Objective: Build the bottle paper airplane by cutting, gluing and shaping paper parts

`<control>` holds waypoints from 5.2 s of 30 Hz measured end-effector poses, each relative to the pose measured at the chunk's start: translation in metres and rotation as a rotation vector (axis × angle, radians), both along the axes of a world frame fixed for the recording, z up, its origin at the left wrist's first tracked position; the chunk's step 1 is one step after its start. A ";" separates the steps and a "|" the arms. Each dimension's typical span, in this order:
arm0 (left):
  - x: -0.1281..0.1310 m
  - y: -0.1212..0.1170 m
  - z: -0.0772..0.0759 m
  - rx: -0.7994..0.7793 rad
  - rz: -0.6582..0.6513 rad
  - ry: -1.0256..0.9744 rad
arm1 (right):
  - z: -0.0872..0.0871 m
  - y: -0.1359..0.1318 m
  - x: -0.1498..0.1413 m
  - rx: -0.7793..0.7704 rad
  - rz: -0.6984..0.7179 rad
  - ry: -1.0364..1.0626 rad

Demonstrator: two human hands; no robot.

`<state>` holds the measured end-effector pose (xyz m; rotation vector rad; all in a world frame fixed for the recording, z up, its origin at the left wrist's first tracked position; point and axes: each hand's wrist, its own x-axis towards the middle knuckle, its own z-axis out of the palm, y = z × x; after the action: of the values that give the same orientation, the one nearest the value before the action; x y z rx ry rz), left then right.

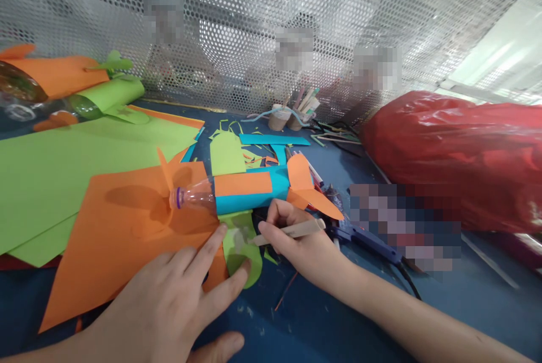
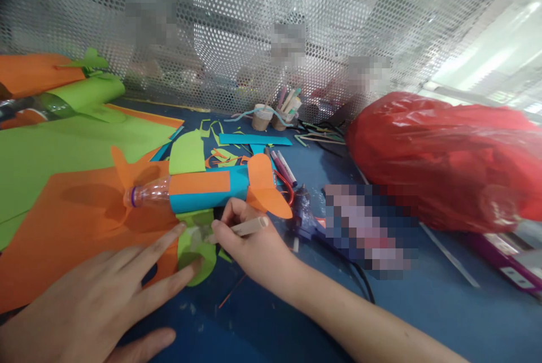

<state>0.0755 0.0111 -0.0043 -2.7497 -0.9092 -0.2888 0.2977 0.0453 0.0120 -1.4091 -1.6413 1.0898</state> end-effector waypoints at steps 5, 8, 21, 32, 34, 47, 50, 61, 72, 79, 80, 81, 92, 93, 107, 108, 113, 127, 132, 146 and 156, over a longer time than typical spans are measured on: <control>0.001 0.000 0.001 -0.015 -0.003 0.006 | 0.000 0.000 0.000 -0.001 0.000 0.007; -0.001 0.000 -0.003 -0.030 -0.004 -0.039 | -0.001 0.000 0.000 -0.006 0.008 0.011; -0.002 0.002 -0.012 0.018 -0.028 -0.145 | 0.000 0.001 0.000 -0.013 -0.002 0.014; -0.003 0.002 -0.012 0.009 -0.012 -0.117 | -0.003 0.000 0.001 -0.010 0.030 0.026; -0.002 0.001 -0.007 -0.019 -0.009 -0.075 | -0.002 0.000 0.001 -0.003 0.030 0.022; -0.002 0.004 -0.020 0.056 -0.037 -0.157 | -0.001 0.000 0.000 -0.005 0.028 0.020; -0.003 0.004 -0.021 0.065 -0.036 -0.159 | -0.001 0.000 0.000 -0.002 0.041 0.024; 0.002 0.000 0.000 0.016 0.003 0.005 | 0.001 0.000 0.001 0.037 -0.034 -0.031; 0.000 0.006 -0.009 0.102 -0.059 -0.103 | 0.000 0.000 0.000 0.037 -0.030 -0.046; -0.001 0.002 -0.007 0.083 -0.045 -0.070 | 0.001 0.001 0.001 0.052 -0.025 -0.057; -0.001 0.002 -0.007 0.080 -0.044 -0.073 | 0.001 0.002 0.001 0.053 -0.022 -0.058; -0.001 0.002 -0.007 0.071 -0.038 -0.068 | 0.001 0.002 0.001 0.050 -0.019 -0.060; -0.001 0.008 -0.007 0.094 -0.058 -0.124 | 0.001 0.000 0.001 0.020 -0.025 -0.058; -0.002 0.007 -0.009 0.074 -0.065 -0.120 | 0.001 0.000 0.001 0.028 -0.024 -0.057; -0.001 0.000 0.000 -0.026 -0.010 -0.024 | 0.001 0.001 0.001 0.045 -0.024 -0.039; -0.001 0.000 0.001 -0.026 -0.008 -0.024 | 0.001 0.001 0.001 0.051 -0.022 -0.035; -0.001 0.001 -0.003 -0.024 -0.002 -0.020 | 0.000 0.001 0.000 0.050 -0.003 -0.006; -0.001 0.001 -0.004 0.007 -0.016 -0.043 | -0.001 0.001 0.000 0.058 -0.002 -0.031; -0.003 0.001 -0.009 0.013 -0.023 -0.105 | 0.000 0.000 0.001 0.074 -0.006 -0.027; -0.003 0.002 -0.013 -0.013 -0.008 -0.146 | 0.007 -0.002 0.002 0.002 0.058 0.045; -0.002 0.001 -0.006 -0.034 -0.007 -0.099 | 0.000 0.002 0.003 0.059 0.022 -0.024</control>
<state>0.0735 0.0120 -0.0105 -2.7914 -0.9373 -0.4185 0.3010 0.0469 0.0121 -1.3739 -1.6959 1.0329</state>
